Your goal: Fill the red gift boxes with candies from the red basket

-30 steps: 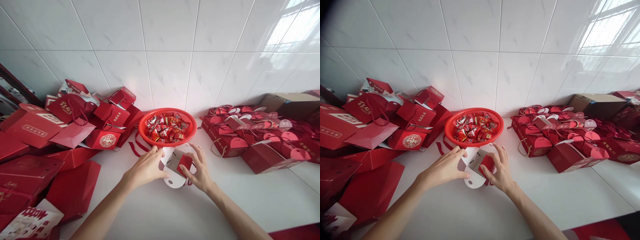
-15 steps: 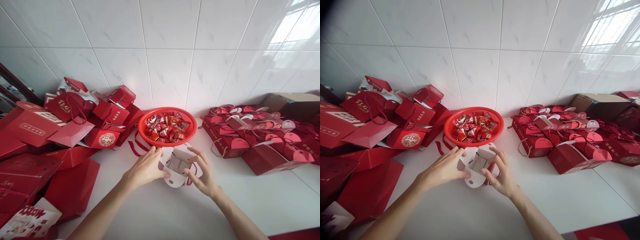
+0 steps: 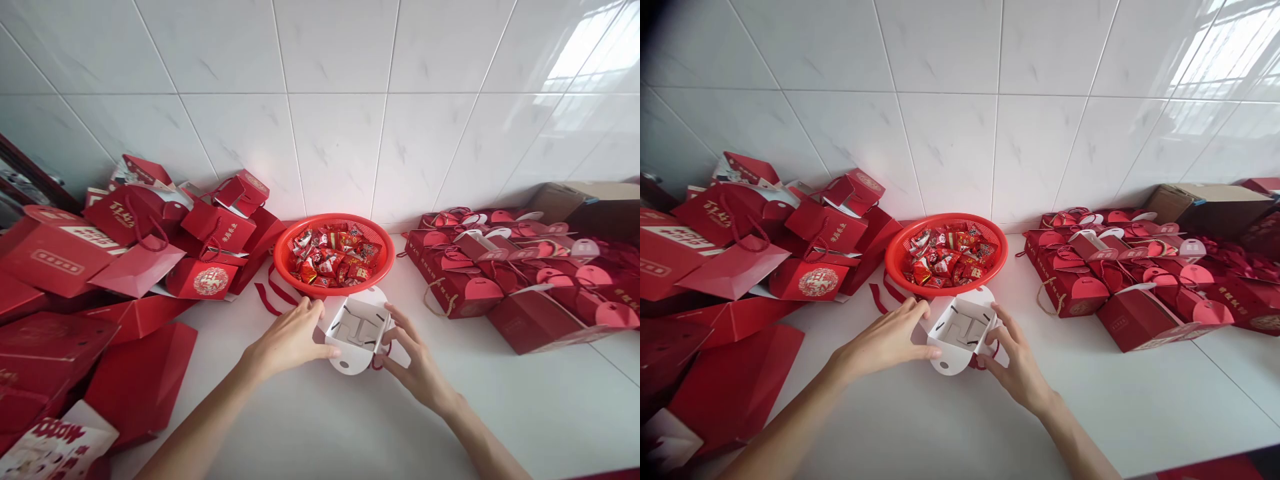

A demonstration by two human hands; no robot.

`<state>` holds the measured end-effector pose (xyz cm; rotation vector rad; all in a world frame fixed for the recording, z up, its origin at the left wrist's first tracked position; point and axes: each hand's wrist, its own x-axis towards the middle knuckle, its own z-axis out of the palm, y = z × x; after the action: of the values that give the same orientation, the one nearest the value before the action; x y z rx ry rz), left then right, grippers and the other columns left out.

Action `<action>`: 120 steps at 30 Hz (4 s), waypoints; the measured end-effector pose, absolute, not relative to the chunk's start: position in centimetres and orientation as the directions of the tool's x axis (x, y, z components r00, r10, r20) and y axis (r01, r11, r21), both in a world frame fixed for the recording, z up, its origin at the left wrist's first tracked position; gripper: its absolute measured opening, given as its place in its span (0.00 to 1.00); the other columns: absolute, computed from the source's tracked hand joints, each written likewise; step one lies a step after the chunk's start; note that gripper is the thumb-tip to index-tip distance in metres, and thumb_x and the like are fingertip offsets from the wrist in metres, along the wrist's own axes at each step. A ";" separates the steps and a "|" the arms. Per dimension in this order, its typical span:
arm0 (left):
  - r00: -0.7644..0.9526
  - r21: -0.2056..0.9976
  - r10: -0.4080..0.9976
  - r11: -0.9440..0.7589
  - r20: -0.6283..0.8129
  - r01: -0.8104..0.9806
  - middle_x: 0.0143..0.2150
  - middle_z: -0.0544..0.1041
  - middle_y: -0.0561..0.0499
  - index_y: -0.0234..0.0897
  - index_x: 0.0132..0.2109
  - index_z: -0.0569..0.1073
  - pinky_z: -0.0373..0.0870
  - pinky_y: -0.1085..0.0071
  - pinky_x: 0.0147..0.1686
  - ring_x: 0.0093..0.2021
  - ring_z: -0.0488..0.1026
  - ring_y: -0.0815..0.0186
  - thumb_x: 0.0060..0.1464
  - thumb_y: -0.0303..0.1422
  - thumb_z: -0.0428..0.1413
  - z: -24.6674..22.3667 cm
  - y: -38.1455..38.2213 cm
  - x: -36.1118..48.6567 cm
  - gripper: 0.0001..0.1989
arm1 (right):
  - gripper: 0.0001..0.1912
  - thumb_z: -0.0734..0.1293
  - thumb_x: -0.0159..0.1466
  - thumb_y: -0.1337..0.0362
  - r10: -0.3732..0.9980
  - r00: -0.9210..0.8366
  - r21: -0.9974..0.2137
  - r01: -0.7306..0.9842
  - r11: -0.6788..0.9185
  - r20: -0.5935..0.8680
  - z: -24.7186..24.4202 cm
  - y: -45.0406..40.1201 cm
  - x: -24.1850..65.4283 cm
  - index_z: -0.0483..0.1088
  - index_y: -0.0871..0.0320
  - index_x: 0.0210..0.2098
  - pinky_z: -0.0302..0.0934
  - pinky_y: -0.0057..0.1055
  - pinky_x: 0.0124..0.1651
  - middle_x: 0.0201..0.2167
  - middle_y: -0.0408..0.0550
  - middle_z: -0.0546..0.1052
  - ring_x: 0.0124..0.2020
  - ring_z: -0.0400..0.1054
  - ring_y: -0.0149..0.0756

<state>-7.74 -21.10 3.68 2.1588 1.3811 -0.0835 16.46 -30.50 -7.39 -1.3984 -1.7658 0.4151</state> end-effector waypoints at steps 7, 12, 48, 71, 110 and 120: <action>0.490 0.420 0.800 -0.335 -0.347 0.843 0.49 0.72 0.50 0.44 0.44 0.70 0.68 0.67 0.40 0.48 0.74 0.53 0.44 0.51 0.62 4.5 -20.5 -8.9 0.24 | 0.05 0.69 0.64 0.60 0.840 -0.122 -0.481 0.772 0.416 0.529 -7.0 -30.7 16.1 0.69 0.53 0.36 0.68 0.49 0.54 0.68 0.58 0.62 0.63 0.65 0.53; 0.564 0.503 0.795 -0.403 -0.221 0.765 0.47 0.77 0.50 0.43 0.42 0.72 0.69 0.69 0.43 0.48 0.75 0.57 0.51 0.51 0.59 5.5 -19.5 -10.5 0.19 | 0.15 0.70 0.63 0.49 0.819 -0.243 -0.480 0.710 0.515 0.520 -4.7 -30.8 17.5 0.69 0.54 0.37 0.67 0.49 0.54 0.68 0.60 0.61 0.61 0.65 0.56; 0.682 0.812 0.728 -0.437 0.067 0.387 0.40 0.79 0.46 0.34 0.48 0.76 0.69 0.66 0.43 0.45 0.74 0.54 0.46 0.55 0.64 2.1 -2.0 -2.4 0.31 | 0.19 0.75 0.56 0.50 0.991 0.047 -0.990 0.071 0.119 0.122 0.6 -10.8 16.9 0.73 0.56 0.40 0.73 0.34 0.38 0.34 0.47 0.81 0.34 0.77 0.38; 0.642 0.969 0.750 -0.243 0.162 0.039 0.36 0.81 0.46 0.33 0.38 0.78 0.72 0.63 0.45 0.39 0.76 0.60 0.54 0.55 0.57 1.8 -1.9 -2.0 0.26 | 0.23 0.68 0.46 0.66 0.980 0.076 -0.940 -0.279 0.198 0.184 0.1 -10.8 17.9 0.73 0.55 0.43 0.69 0.33 0.39 0.34 0.44 0.81 0.33 0.73 0.35; 0.638 0.870 0.729 -0.458 0.249 0.183 0.44 0.82 0.46 0.34 0.45 0.80 0.70 0.67 0.48 0.46 0.76 0.60 0.57 0.45 0.58 1.5 -2.0 -2.2 0.19 | 0.20 0.72 0.57 0.50 0.962 0.086 -0.957 0.157 0.243 0.258 -1.2 -10.3 16.5 0.70 0.54 0.44 0.70 0.35 0.29 0.34 0.47 0.80 0.24 0.75 0.37; 0.715 0.941 0.689 -0.308 0.119 0.140 0.45 0.82 0.43 0.31 0.48 0.80 0.72 0.65 0.45 0.44 0.78 0.59 0.45 0.50 0.68 1.6 -2.5 -1.8 0.30 | 0.26 0.78 0.47 0.42 0.962 0.056 -0.960 -0.066 0.271 0.267 -0.5 -10.6 16.5 0.68 0.55 0.28 0.74 0.40 0.33 0.28 0.44 0.77 0.28 0.77 0.42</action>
<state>-1.83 -2.45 1.64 1.8314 0.6488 0.6300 16.46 -10.55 -0.48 -0.9769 -1.2386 1.0081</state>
